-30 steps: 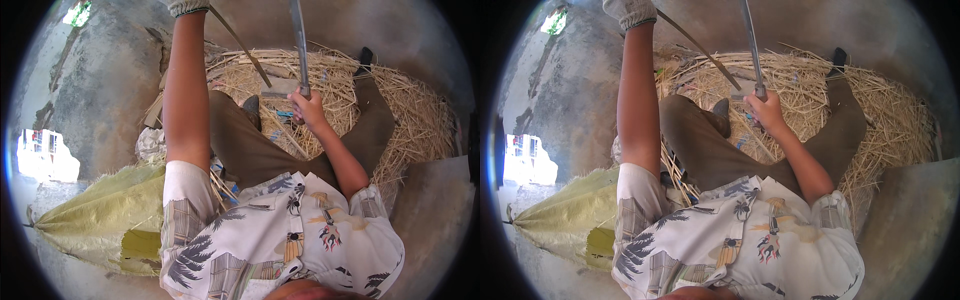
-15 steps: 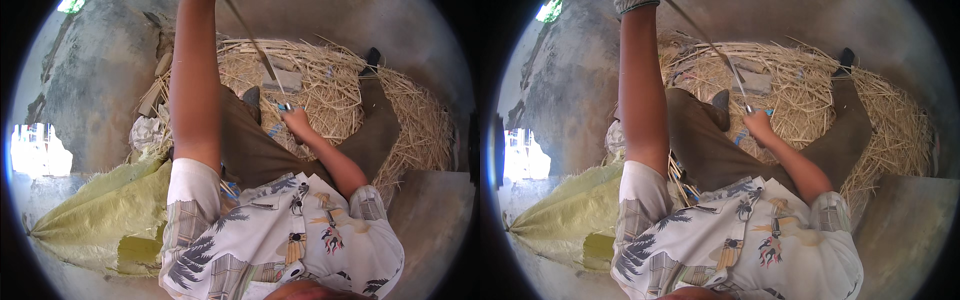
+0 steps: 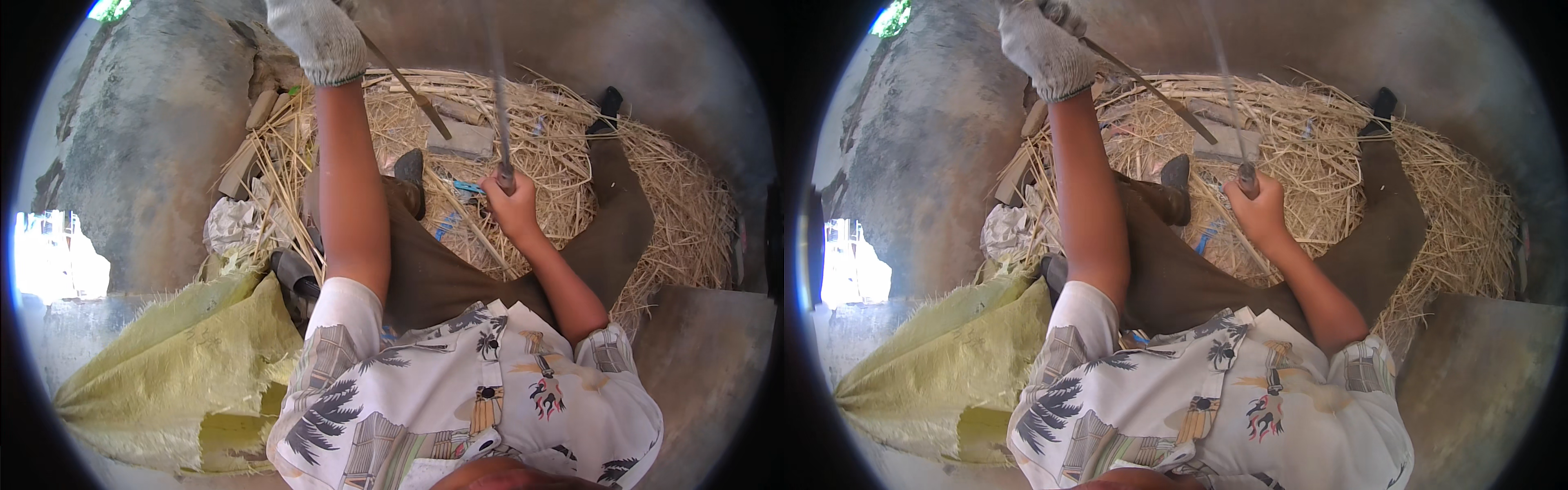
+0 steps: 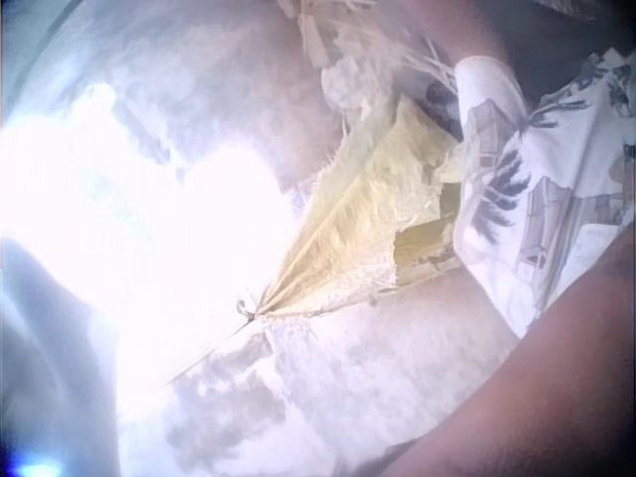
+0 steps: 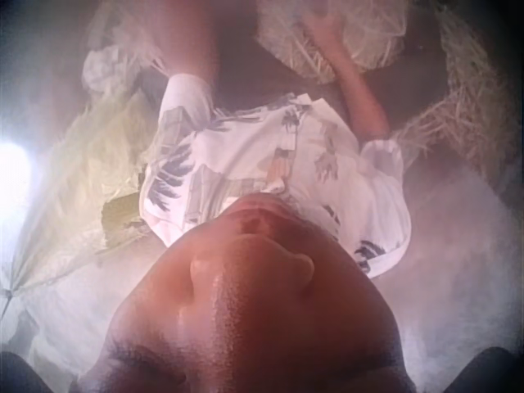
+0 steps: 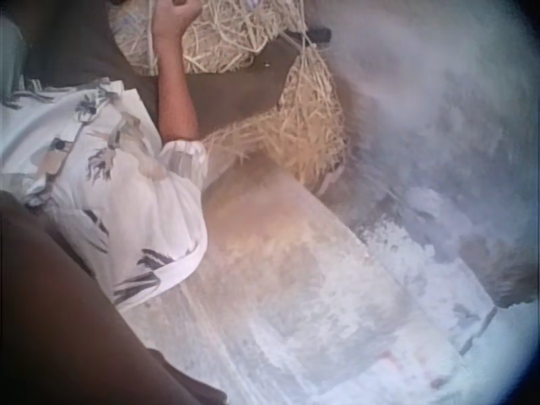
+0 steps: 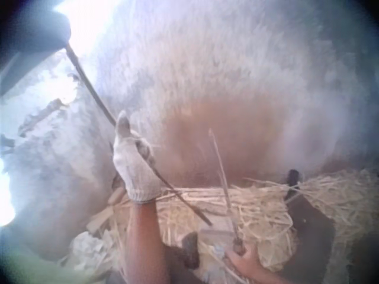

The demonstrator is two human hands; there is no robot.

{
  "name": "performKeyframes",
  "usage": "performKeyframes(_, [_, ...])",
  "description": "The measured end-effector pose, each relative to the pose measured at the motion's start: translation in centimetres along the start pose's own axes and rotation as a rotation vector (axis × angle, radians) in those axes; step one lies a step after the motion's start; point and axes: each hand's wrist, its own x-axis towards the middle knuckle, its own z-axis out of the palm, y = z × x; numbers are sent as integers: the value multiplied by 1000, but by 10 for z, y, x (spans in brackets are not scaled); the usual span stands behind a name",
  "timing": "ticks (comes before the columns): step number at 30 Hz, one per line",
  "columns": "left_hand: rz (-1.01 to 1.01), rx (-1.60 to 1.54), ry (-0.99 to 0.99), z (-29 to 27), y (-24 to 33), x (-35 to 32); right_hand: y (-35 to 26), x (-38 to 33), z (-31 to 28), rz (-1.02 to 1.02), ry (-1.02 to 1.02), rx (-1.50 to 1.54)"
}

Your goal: The person sits on a bed of straw and uses a large knife to cut and split thin bamboo sticks. They hold the sticks with a gloved left hand and repeatedly strike them with the knife in their right hand to process the material.

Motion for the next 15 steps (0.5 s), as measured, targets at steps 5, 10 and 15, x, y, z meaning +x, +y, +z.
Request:
performKeyframes(5, [60, 16, 7, -6, -1, -6, 52, -19, 16, 90, 27, -158])
performKeyframes(10, [-10, -55, 31, -22, -7, 5, 52, -19, 15, 566, -125, -175])
performKeyframes(15, [-252, -431, -158, -64, -33, 21, 4, -15, 0, 687, -203, 118])
